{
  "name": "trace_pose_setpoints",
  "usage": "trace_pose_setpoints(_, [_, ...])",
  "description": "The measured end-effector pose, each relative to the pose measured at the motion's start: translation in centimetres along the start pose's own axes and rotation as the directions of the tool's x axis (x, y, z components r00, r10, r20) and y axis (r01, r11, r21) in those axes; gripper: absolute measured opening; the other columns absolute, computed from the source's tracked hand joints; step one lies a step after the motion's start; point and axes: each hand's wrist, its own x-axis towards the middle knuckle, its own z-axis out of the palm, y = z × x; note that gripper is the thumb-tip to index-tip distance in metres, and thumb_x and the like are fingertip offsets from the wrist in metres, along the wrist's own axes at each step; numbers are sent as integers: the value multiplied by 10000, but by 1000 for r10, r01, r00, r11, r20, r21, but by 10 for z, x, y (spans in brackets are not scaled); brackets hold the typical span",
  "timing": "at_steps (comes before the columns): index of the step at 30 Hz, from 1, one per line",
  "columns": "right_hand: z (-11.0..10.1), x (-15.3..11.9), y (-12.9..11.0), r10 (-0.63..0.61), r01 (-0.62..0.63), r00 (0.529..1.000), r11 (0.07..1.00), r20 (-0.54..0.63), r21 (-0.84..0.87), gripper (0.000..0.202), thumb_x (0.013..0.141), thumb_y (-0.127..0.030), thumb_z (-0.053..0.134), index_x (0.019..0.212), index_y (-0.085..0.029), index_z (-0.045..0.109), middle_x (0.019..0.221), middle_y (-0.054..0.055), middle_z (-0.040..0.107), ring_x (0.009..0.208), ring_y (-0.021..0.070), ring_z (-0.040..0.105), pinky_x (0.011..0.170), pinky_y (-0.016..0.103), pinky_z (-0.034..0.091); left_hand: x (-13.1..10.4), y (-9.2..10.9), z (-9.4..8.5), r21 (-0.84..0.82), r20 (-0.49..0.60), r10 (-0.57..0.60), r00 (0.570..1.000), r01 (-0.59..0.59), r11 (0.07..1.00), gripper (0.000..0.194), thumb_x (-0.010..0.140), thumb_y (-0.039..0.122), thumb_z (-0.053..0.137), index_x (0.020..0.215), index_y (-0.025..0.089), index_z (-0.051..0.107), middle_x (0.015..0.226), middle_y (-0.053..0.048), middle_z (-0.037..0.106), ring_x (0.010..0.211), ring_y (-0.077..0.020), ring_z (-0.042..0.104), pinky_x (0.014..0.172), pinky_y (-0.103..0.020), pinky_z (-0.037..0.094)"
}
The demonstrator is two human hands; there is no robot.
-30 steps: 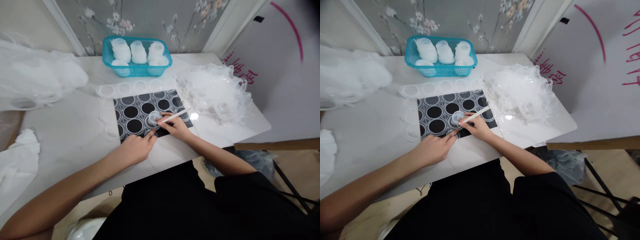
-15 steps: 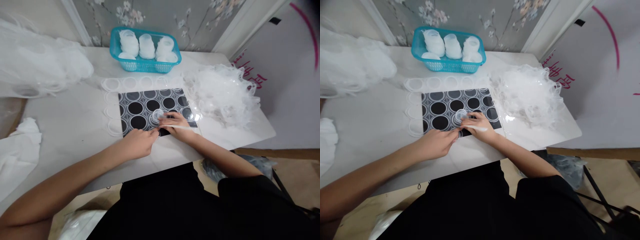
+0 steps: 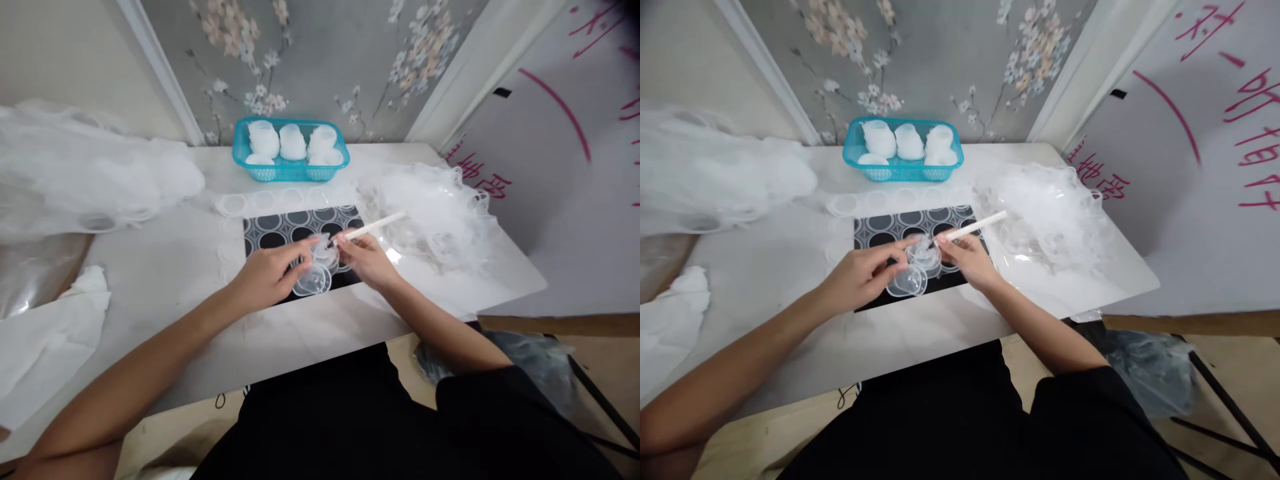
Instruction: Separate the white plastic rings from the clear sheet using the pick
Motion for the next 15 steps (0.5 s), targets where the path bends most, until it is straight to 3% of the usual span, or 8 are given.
trace_pose_setpoints(3, [0,-24,2,234,-269,962,906,143,327,277,775,-492,651,885,-246,587,765,-14,657,767,163,650,735,342,518,18,4,1,26,-112,-61,992,65,998,159,918,286,435,908,197,566,1364,-43,525,548,-51,522,638,-248,448])
trace_pose_setpoints(5, [-3,-30,-1,297,-362,931,824,211,436,278,783,-498,642,889,-251,570,828,-5,681,833,181,661,780,379,521,30,6,5,57,-128,-78,989,85,995,151,904,282,451,895,199,577,1354,-34,535,625,-76,566,676,-265,460])
trace_pose_setpoints(10, [-11,-30,-4,278,-363,932,749,233,555,222,771,-403,695,849,-222,593,825,-18,693,802,139,666,822,339,520,53,11,13,71,-113,-108,988,117,991,153,876,307,502,863,204,615,1341,-17,536,777,-115,595,738,-288,461])
trace_pose_setpoints(15, [-16,-29,2,316,-333,939,731,138,595,188,749,-310,734,840,-177,637,751,-18,682,671,97,650,681,233,531,64,21,7,-29,-216,-200,956,199,980,273,819,397,582,1042,239,589,1154,-15,545,575,-59,463,612,-250,446])
